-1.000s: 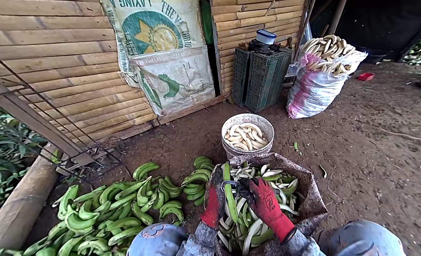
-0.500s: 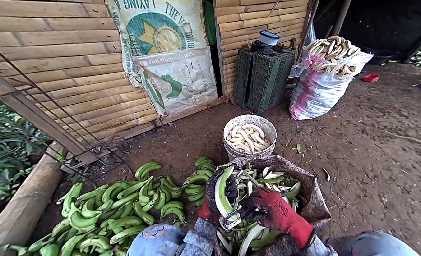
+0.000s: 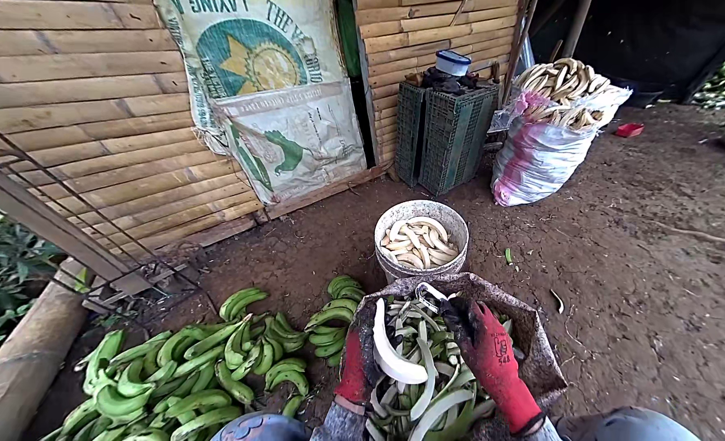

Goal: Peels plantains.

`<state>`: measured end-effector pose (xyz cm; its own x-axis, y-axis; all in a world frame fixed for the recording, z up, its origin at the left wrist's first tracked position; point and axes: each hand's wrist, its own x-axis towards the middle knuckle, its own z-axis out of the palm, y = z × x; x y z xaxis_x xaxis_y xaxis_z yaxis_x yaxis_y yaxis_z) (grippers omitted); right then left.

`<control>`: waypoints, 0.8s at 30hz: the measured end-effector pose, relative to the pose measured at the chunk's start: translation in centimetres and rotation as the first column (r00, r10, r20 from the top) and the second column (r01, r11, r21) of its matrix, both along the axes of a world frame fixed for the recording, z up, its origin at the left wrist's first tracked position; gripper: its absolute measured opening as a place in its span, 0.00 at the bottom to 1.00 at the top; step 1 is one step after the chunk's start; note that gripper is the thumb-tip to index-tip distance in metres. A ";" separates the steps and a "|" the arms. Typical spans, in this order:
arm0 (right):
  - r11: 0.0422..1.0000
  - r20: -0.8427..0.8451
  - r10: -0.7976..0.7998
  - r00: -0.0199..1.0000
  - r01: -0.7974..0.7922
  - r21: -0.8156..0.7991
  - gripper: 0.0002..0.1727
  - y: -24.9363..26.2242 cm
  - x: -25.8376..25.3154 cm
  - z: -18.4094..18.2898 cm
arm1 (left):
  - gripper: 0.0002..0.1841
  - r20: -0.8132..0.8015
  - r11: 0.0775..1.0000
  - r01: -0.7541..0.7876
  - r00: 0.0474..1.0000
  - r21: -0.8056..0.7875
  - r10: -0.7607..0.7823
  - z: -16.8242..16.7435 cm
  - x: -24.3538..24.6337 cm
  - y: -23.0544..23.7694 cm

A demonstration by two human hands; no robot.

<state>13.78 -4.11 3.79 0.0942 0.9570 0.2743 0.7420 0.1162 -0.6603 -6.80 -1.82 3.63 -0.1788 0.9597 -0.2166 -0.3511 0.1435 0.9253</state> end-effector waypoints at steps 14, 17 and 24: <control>0.899 -0.031 0.240 0.970 -0.234 -0.369 0.22 0.8 -0.6 -1.5 | 0.31 -0.959 0.647 0.729 -0.047 -0.224 -0.279 4.0 2.4 24.3; 0.788 -0.030 0.365 0.931 -0.325 -0.523 0.21 -0.4 -1.2 -2.5 | 0.31 -0.994 0.661 0.750 0.094 0.037 -0.051 6.4 -3.8 21.1; 0.752 0.235 0.450 0.862 -0.224 -0.620 0.20 -2.1 -3.1 -9.5 | 0.26 -0.999 0.973 0.230 0.042 0.008 -0.001 8.4 -29.3 -1.6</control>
<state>10.67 -6.18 -5.73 -0.2580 0.8942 -0.3660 0.9141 0.1032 -0.3923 -36.12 -3.45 12.05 0.0023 0.9841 0.1776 0.9178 -0.0726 0.3903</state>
